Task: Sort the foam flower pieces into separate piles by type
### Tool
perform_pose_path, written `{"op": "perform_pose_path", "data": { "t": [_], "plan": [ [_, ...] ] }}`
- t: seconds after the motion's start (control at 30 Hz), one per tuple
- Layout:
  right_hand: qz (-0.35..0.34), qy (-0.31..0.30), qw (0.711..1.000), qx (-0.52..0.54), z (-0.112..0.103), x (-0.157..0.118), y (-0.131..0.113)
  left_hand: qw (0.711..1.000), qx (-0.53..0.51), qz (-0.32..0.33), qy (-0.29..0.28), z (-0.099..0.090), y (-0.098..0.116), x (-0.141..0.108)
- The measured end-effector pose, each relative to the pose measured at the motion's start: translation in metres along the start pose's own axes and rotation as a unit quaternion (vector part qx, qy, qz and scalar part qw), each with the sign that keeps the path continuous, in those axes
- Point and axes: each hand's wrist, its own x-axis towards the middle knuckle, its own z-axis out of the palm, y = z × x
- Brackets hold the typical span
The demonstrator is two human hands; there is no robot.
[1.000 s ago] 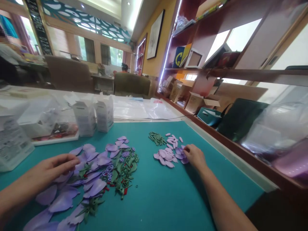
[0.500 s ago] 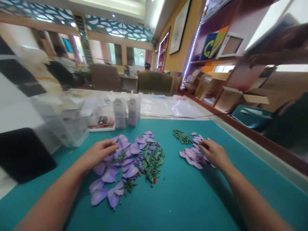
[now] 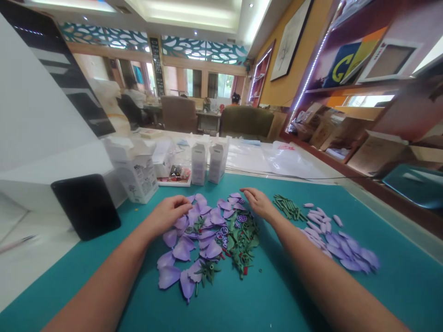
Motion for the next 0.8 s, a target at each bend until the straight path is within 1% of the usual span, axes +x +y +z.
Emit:
{"op": "perform_pose_path", "data": {
  "t": [0.13, 0.27, 0.4, 0.53, 0.67, 0.8],
  "plan": [
    [0.000, -0.022, 1.000, -0.022, 0.025, 0.018, 0.010, 1.000, 0.014, 0.001, 0.019, -0.005, -0.007, 0.002],
    [-0.012, -0.052, 0.998, -0.033, 0.046, 0.022, 0.004, 0.997, 0.037, 0.000, 0.060, -0.011, -0.019, 0.006],
    [-0.031, -0.076, 0.996, -0.038, 0.063, 0.025, -0.014, 0.993, 0.063, -0.002, 0.097, -0.016, -0.030, 0.010],
    [-0.059, -0.094, 0.993, -0.039, 0.074, 0.023, -0.039, 0.989, 0.097, -0.002, 0.115, -0.019, -0.037, 0.011],
    [-0.095, -0.115, 0.988, -0.028, 0.077, 0.011, -0.061, 0.985, 0.135, 0.007, 0.108, -0.016, -0.045, 0.013],
    [-0.127, -0.146, 0.981, 0.004, 0.074, 0.006, -0.079, 0.981, 0.171, 0.023, 0.088, -0.004, -0.053, 0.018]
  ]
}}
